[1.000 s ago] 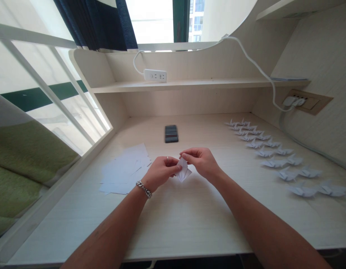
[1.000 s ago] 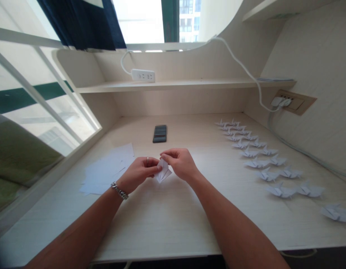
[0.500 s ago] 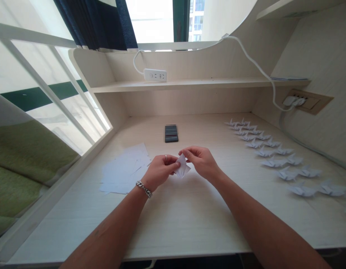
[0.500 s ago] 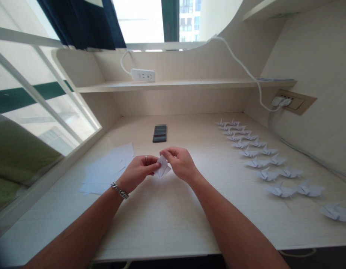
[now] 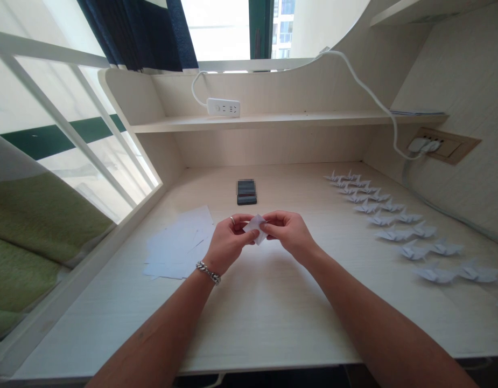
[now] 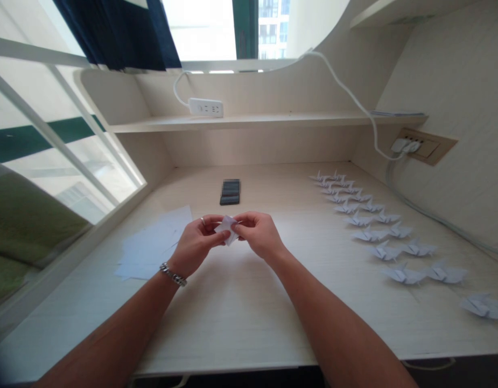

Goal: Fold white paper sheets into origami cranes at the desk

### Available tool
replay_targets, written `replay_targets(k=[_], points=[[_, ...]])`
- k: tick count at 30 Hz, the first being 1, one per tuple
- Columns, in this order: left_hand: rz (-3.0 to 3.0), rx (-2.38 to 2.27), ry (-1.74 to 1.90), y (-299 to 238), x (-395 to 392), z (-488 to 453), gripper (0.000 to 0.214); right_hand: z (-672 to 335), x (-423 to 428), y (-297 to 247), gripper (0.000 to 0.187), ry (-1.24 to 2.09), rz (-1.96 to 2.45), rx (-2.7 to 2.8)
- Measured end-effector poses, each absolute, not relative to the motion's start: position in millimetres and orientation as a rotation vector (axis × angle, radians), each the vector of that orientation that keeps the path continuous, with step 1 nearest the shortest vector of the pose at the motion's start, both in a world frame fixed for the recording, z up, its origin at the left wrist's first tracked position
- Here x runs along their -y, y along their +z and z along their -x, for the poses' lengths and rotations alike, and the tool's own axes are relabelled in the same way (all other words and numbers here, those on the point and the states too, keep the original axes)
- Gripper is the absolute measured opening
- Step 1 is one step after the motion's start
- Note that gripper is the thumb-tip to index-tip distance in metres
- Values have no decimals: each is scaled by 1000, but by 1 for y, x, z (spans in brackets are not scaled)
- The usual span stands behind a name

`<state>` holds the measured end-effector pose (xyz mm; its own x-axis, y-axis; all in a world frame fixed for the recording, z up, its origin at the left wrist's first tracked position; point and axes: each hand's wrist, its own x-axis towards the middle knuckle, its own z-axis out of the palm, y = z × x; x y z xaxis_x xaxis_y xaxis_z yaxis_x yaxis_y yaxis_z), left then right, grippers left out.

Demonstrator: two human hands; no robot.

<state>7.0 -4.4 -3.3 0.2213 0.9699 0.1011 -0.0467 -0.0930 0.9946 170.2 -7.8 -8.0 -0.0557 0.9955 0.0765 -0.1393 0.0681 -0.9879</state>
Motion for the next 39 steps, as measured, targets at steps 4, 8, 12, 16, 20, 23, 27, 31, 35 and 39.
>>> replay_targets(k=[4, 8, 12, 16, 20, 23, 27, 31, 35, 39], points=[[-1431, -991, 1122, -2, 5, -7, 36, -170, 9, -8, 31, 1288, 991, 1185], [-1356, -1000, 1112, 2, 6, -7, 32, -171, 9, -8, 31, 1316, 994, 1133], [-1335, -1019, 1139, 2, 6, -6, 26, -173, 9, -8, 29, 1378, 977, 1121], [-1351, -1001, 1171, 0, 5, -6, 19, -173, 11, -6, 24, 1411, 949, 1118], [-1332, -1026, 1186, 1, 6, -7, 12, -176, 10, -6, 22, 1492, 881, 1099], [-1303, -1018, 1176, 3, 8, -9, 13, -178, 9, -8, 25, 1501, 876, 1099], [-1210, -942, 1155, 3, 8, -10, 17, -176, 8, -10, 25, 1408, 954, 1117], [-1240, -968, 1165, 0, 6, -9, 26, -174, 7, -12, 24, 1340, 972, 1163], [-1235, -953, 1196, -2, 4, -7, 34, -172, 6, -14, 29, 1310, 976, 1178], [-1211, -978, 1207, -3, 4, -8, 43, -169, 6, -13, 36, 1281, 976, 1123]])
